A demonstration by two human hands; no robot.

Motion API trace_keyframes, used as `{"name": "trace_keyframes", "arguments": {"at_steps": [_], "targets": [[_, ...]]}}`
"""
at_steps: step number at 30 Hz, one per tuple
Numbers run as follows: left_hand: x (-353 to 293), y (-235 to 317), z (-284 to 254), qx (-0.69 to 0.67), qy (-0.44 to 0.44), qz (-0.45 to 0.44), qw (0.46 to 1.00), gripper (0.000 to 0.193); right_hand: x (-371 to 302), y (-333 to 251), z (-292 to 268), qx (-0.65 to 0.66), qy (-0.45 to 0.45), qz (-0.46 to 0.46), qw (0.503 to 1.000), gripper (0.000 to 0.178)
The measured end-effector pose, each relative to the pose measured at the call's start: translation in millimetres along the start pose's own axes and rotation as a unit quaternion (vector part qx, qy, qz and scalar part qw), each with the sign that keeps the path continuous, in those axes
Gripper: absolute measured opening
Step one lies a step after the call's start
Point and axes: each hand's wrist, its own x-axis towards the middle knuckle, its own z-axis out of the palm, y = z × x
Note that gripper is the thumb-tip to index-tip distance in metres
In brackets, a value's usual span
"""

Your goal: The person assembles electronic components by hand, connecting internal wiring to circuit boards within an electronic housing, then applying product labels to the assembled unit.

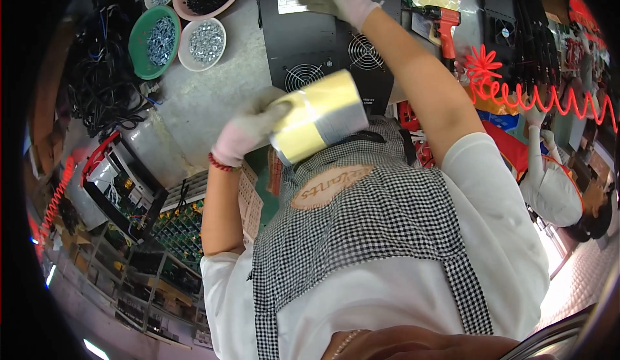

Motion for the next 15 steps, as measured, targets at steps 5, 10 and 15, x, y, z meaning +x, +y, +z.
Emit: {"name": "trace_keyframes", "arguments": {"at_steps": [5,10,15], "targets": [[-10.2,16.8,-25.8,0.097,0.115,0.104,0.983,0.028,-94.2,-6.1,12.7,-0.141,-0.045,0.092,0.985,0.058],[13.3,17.7,-21.9,-0.014,0.165,0.188,0.968,0.031,-166.1,20.7,42.3,-0.383,-0.109,0.1,0.912,0.048],[42.4,13.8,22.3,-0.156,0.072,0.1,0.98,0.065,-167.4,3.6,24.1,-0.295,0.033,-0.004,0.955,0.041]]}}
